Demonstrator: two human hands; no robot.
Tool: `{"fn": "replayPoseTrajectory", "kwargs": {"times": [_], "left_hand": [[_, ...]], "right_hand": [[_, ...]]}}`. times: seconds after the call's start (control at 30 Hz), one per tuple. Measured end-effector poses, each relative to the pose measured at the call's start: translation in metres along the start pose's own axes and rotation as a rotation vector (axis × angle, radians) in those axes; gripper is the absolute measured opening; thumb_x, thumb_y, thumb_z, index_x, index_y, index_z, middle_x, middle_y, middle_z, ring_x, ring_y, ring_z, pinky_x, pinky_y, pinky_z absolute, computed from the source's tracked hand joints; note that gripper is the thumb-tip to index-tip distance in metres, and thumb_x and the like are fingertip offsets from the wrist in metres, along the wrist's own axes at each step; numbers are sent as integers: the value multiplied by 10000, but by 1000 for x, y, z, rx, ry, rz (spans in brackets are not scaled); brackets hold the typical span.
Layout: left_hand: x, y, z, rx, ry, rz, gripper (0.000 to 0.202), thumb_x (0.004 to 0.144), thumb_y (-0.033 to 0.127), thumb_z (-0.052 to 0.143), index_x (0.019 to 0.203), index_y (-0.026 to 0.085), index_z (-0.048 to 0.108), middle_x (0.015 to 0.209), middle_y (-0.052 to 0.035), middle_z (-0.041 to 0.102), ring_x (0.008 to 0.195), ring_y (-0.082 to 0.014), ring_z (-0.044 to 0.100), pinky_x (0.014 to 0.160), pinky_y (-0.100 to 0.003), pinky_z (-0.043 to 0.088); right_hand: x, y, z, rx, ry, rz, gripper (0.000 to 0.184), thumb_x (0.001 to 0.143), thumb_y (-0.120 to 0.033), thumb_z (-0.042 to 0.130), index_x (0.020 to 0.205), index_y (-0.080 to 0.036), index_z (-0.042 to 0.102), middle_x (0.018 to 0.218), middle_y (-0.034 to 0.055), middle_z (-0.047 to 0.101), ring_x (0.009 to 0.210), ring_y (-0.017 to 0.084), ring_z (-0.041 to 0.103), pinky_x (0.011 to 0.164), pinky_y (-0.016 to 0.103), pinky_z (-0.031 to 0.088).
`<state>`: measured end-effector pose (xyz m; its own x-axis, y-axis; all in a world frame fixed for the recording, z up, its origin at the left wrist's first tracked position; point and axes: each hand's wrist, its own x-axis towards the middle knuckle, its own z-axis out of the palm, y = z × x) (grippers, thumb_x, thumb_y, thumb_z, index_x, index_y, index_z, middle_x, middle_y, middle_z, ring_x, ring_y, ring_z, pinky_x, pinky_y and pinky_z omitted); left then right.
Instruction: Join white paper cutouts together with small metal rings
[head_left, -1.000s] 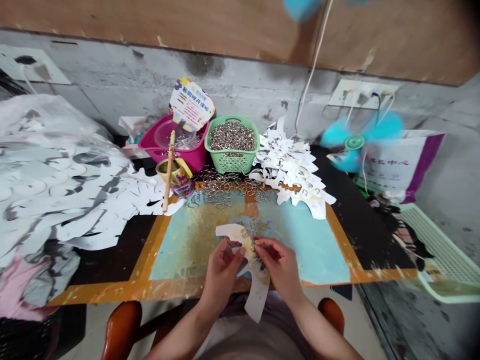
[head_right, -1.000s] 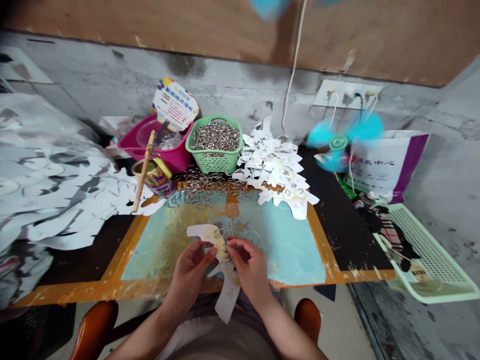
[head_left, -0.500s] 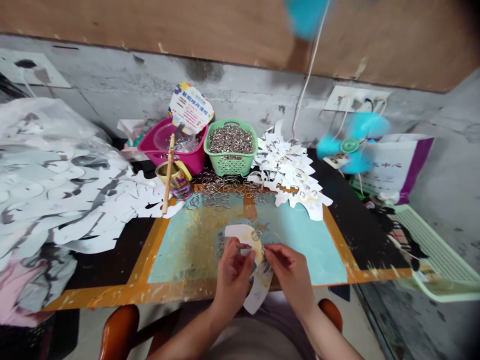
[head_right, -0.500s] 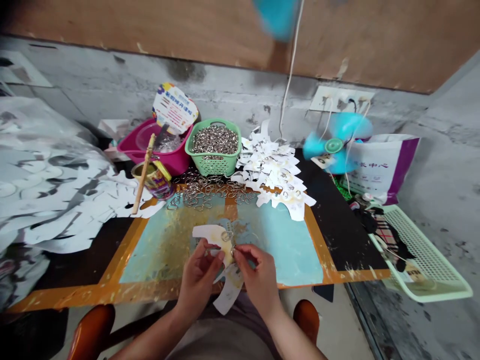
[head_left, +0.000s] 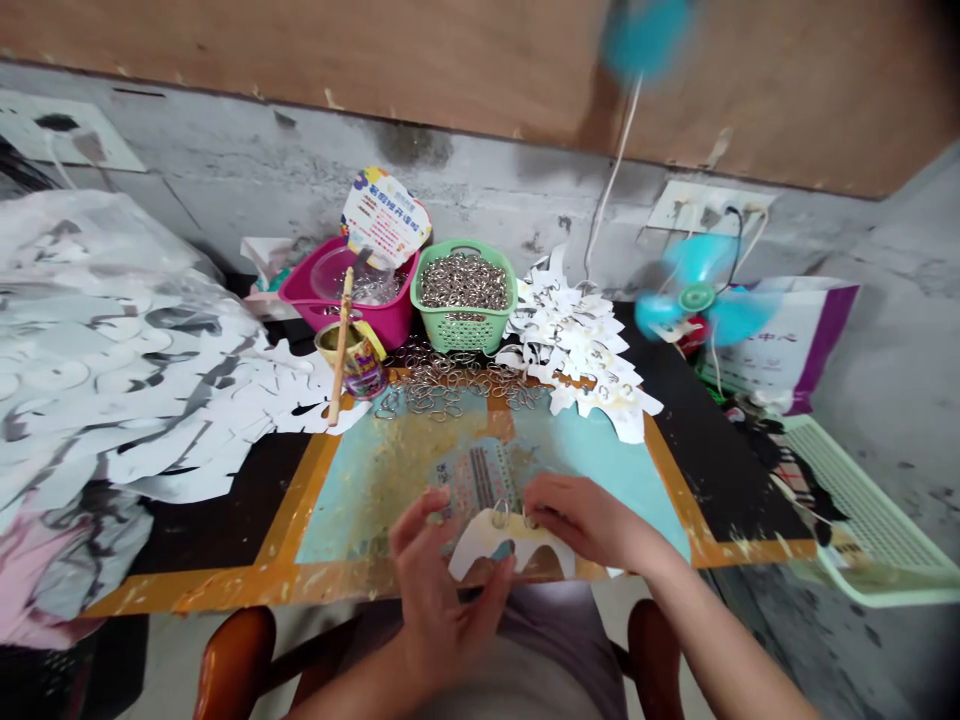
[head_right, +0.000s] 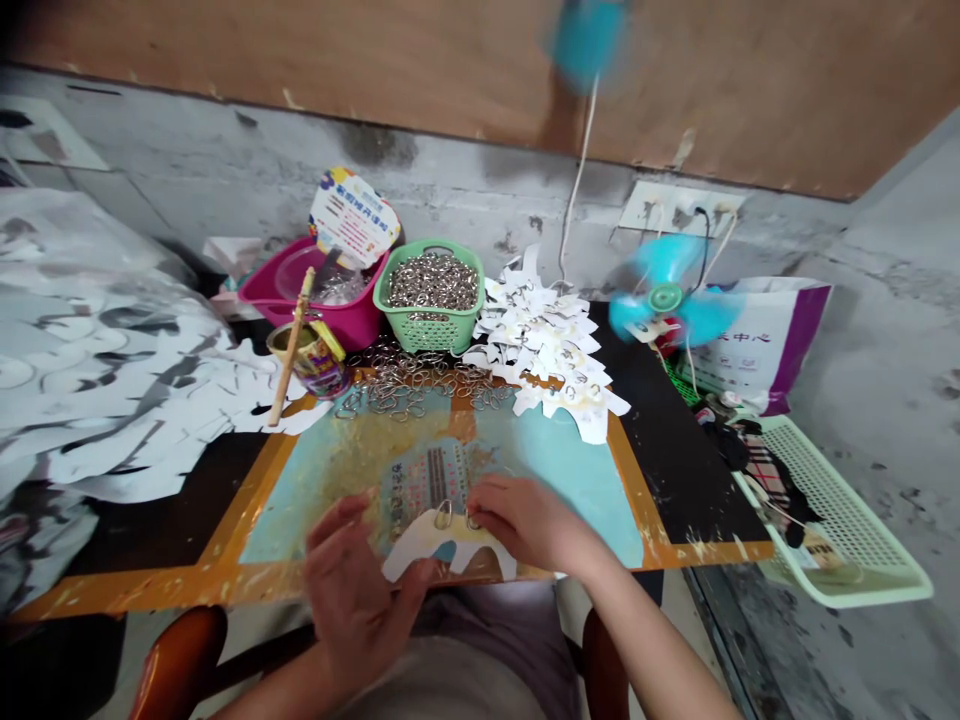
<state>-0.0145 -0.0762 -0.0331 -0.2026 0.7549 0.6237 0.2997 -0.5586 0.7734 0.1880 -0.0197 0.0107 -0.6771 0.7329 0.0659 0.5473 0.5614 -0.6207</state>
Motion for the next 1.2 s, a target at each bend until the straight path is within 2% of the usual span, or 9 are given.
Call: {"fn": "replayPoseTrajectory", "kwargs": {"times": [0.13,0.27,0.5,0.63,0.73,0.83,1.0,1.1,1.2], "left_hand": [[12,-23,-2,267,-559,171,485,833,144,662,1277,232,487,1212,-90,649,1250,-283,547,1171,-572,311],[21,-44,13,304,-770,133,428,828,61,582,1223,191,479,1169,-109,680,1254,-294,562,1157,-626,301],[30,-53,27,268,-837,-51,367,765,17,614,1072,186,504,1010,-55,695,1035,-233,650,1188,-652,201],[29,-53,26,275,-853,-77,341,779,48,648,1072,203,566,1002,-49,717,1145,-276,603,1178,-692,156],[25,-54,24,308,-890,5,193,823,82,645,953,225,651,959,-28,727,1288,-312,510,1179,-701,125],[21,-54,22,329,-868,121,128,873,132,634,823,236,689,921,-2,715,1294,-286,504,1202,-674,67],[15,-53,18,422,-750,335,135,866,142,641,822,235,730,1142,-67,655,1257,-289,497,1180,-692,122],[14,-54,17,466,-717,407,126,870,169,650,829,245,742,1180,-78,642,1237,-282,502,1187,-674,122],[15,-57,17,450,-787,451,117,885,177,641,882,250,734,1021,-28,715,1264,-259,508,1213,-642,-7]], "right_hand": [[11,21,39,-381,87,-9,138,941,-121,566,916,-202,675,1040,96,657,962,256,556,797,366,421],[3,30,56,-366,120,30,147,986,-175,514,930,-176,650,900,75,620,858,229,534,732,338,415],[-7,38,71,-318,238,-41,211,999,-149,409,938,-164,610,872,89,588,791,222,524,662,332,435],[-17,39,77,-289,272,-59,205,982,-132,407,892,-171,588,845,86,559,777,225,503,662,346,433],[-25,37,77,-243,269,-55,187,975,-125,414,907,-177,580,858,83,555,791,230,504,694,366,436],[-30,33,67,-111,243,-17,152,971,-121,441,941,-189,573,900,75,569,829,221,529,723,358,457],[-26,33,49,-71,208,-39,300,921,-74,484,1183,-185,576,1109,114,575,976,231,544,822,362,490],[-20,42,48,-203,113,-126,269,923,-65,468,1104,-183,628,1051,105,601,922,227,543,782,354,480],[-18,49,50,-290,53,-173,199,946,-81,461,960,-165,640,938,80,615,829,206,536,706,324,452]]}}
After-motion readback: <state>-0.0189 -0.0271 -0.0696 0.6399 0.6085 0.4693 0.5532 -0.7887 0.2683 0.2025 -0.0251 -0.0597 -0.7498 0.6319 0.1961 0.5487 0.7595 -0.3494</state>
